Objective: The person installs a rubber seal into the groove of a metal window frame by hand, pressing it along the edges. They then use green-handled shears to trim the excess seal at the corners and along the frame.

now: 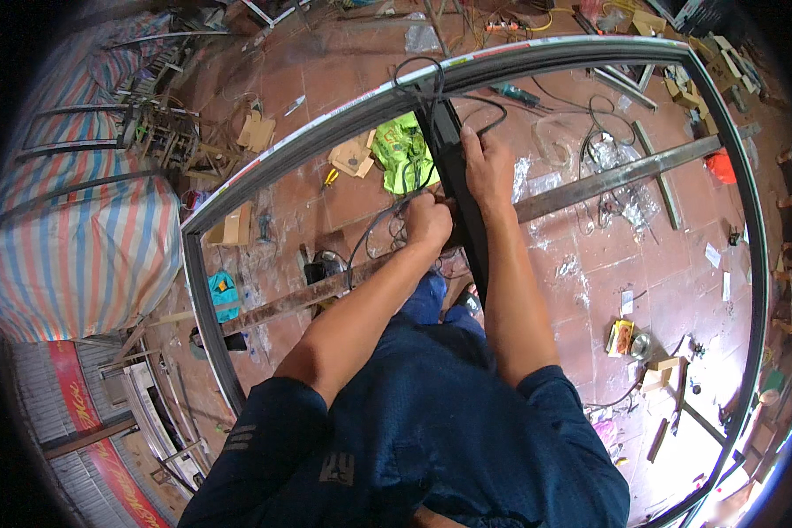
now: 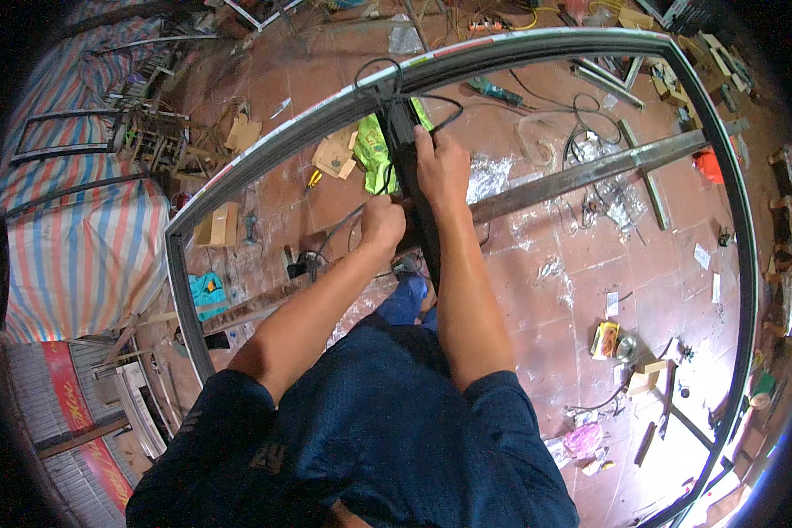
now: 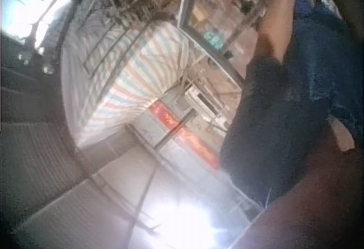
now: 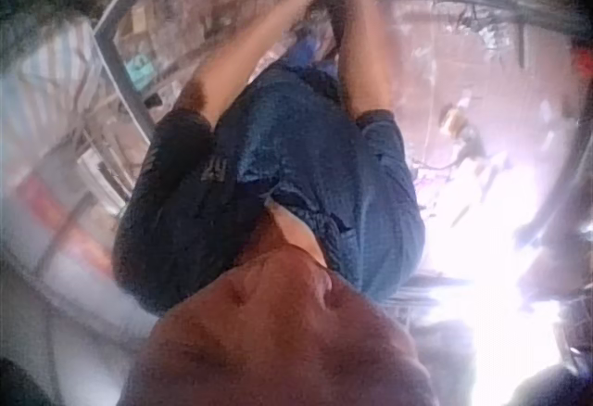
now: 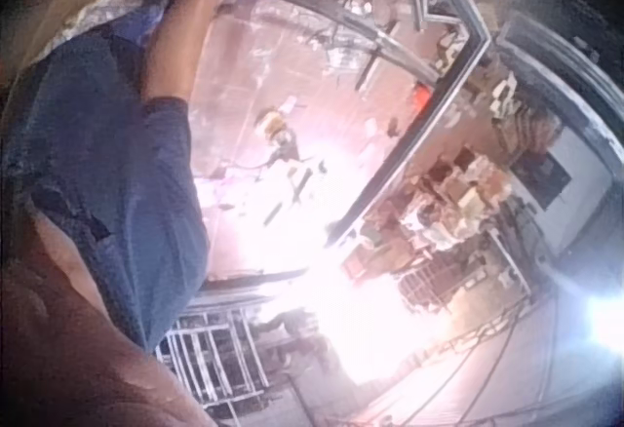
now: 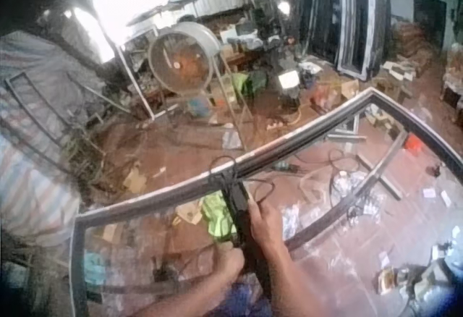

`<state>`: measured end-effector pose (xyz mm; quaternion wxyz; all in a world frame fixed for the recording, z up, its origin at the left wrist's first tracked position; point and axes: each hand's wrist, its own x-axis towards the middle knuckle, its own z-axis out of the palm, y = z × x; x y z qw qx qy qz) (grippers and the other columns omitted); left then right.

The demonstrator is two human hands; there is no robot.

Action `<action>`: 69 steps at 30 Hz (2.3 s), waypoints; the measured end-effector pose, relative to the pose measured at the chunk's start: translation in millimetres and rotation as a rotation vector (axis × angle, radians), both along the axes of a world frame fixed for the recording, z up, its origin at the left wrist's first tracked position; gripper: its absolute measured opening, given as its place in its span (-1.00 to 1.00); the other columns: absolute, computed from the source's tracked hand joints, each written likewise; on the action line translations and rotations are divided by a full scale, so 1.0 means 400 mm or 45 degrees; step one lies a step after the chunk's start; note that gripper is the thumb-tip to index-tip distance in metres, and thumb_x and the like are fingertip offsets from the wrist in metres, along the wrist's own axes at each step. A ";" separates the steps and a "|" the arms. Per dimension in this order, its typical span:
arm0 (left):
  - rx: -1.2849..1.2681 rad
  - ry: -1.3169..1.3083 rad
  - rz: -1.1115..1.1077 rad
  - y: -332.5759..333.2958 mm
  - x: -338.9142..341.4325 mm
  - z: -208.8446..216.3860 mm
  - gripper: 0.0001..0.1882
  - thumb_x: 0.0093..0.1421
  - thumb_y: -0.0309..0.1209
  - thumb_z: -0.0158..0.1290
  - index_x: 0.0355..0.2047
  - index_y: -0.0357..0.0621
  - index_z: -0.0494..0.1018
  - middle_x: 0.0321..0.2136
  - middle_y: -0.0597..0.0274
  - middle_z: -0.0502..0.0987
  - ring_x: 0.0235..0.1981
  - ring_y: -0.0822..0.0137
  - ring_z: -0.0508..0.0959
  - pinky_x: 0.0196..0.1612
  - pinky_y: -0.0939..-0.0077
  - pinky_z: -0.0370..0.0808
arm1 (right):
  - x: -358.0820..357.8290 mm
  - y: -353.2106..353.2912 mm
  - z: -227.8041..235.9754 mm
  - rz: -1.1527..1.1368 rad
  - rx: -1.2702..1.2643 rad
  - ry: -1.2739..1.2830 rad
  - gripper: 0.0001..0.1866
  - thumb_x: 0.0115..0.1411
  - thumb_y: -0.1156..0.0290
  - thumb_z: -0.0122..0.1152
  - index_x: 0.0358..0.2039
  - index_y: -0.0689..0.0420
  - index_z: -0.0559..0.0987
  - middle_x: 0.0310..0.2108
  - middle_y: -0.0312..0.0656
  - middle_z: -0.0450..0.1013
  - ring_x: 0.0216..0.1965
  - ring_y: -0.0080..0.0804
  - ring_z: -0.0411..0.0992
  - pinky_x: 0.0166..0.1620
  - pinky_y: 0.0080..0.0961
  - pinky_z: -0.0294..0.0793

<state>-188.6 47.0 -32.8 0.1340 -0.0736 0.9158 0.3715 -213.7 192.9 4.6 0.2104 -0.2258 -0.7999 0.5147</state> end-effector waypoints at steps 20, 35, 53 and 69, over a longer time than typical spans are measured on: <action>0.090 0.438 -0.186 0.021 -0.007 0.025 -0.74 0.22 -0.23 0.18 -0.44 -0.18 0.61 -0.51 -0.04 0.65 -0.37 -0.14 0.67 -0.26 0.06 0.59 | -0.081 -0.115 0.204 0.407 -0.365 0.451 -0.71 0.32 0.23 0.36 -0.21 0.23 0.65 -0.43 -0.06 0.57 -0.42 -0.32 0.51 -0.25 -0.35 0.52; -0.027 0.400 -0.205 0.022 0.002 0.050 -0.86 0.23 -0.40 0.08 -0.33 -0.18 0.58 -0.43 -0.25 0.63 -0.32 -0.36 0.64 -0.19 -0.25 0.55 | -0.181 -0.034 0.061 0.431 0.930 -0.110 -0.13 0.08 0.26 0.39 0.43 -0.08 0.31 0.27 0.16 0.34 0.12 0.21 0.47 0.08 0.05 0.56; 0.272 -0.117 -0.197 0.005 -0.036 0.043 -0.70 0.26 -0.22 0.10 -0.30 -0.26 0.56 -0.28 -0.31 0.65 -0.20 -0.24 0.68 -0.10 -0.08 0.57 | -0.289 -0.106 0.118 1.149 1.844 -0.492 -0.79 0.30 0.31 0.12 -0.27 -0.09 0.74 -0.34 -0.24 0.69 -0.16 -0.21 0.63 0.00 -0.07 0.37; 1.375 -0.921 -0.028 -0.067 -0.105 -0.076 -0.51 0.25 -0.11 0.37 0.07 -0.05 0.54 -0.24 0.34 0.65 -0.33 0.37 0.66 -0.38 0.46 0.56 | 0.187 -0.072 0.084 0.330 0.666 -0.670 0.05 0.14 0.12 0.47 0.53 0.02 0.09 0.14 0.16 0.49 0.07 0.25 0.53 0.07 0.20 0.47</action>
